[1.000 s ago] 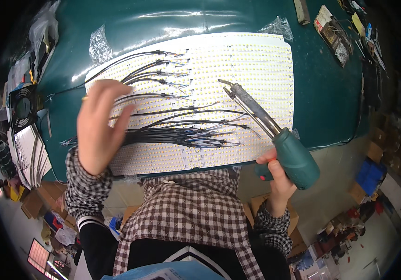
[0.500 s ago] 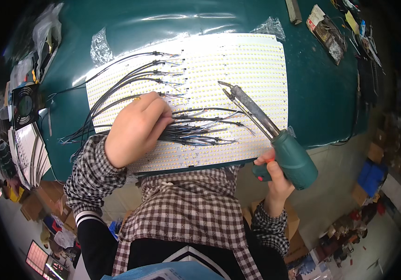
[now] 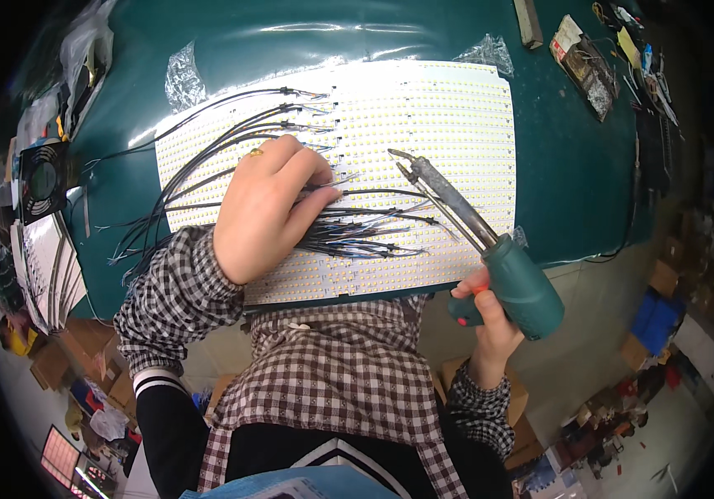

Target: The person uses a soldering iron to attach black wires to a large LED panel. They repeatedly heat the connection points and apply solder to secure the wires in place.

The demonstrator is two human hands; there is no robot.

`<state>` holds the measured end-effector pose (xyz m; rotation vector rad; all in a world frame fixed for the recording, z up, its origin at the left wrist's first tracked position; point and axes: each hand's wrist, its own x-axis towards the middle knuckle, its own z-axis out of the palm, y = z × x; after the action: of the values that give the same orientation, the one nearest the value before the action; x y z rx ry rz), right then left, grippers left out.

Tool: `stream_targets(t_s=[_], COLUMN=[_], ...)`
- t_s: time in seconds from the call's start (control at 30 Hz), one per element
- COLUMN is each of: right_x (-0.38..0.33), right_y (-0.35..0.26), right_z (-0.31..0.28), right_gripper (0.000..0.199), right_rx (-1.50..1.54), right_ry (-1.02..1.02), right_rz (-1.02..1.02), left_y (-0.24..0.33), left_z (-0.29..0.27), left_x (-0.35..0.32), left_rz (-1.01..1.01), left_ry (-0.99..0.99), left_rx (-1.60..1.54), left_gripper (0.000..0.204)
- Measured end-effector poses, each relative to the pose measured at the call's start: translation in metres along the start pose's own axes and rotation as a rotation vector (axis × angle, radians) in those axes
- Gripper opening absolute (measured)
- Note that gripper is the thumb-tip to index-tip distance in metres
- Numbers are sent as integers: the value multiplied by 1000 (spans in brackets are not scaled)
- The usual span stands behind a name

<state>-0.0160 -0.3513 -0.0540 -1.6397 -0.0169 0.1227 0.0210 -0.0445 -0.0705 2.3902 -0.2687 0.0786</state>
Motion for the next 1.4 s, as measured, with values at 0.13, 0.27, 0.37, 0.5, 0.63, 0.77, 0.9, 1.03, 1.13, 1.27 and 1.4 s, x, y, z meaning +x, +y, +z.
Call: stream_targets(t_s=[0.13, 0.27, 0.37, 0.5, 0.63, 0.77, 0.9, 1.03, 1.13, 1.27, 1.4], right_x=[0, 2, 0, 2, 1, -1, -2, -3, -3, -7, -10], right_y=[0, -3, -2, -1, -5, -4, -7, -7, -8, -6, -9], right_z=[4, 4, 4, 6, 8, 6, 8, 11, 11, 7, 10], right_gripper=[51, 51, 51, 51, 50, 50, 37, 43, 46, 45, 38], right_rx=[-11, -10, -22, -19, -39, -52, 11, 4, -6, -7, -8], right_ry=[28, 7, 34, -4, -9, 14, 61, 66, 46, 10, -25], right_rz=[35, 19, 52, 45, 47, 73, 108, 98, 98, 117, 137], left_y=[0, 1, 9, -2, -5, -9, -7, -18, -18, -19, -25], left_z=[6, -4, -17, -13, -10, -7, -12, -7, -7, -8, -12], left_x=[0, -5, -15, -13, -6, -2, 3, 9, 13, 17, 21], left_rz=[37, -4, -115, -149, -144, -143, -68, -63, -45, -56, -66], left_ry=[60, 73, 31, -62, -94, -102, -108, -184, -196, -231, -268], left_rx=[84, -91, -196, -224, -296, -184, -241, -177, -84, -87, -169], left_gripper=[14, 12, 10, 9, 9, 8, 9, 10, 11, 10, 9])
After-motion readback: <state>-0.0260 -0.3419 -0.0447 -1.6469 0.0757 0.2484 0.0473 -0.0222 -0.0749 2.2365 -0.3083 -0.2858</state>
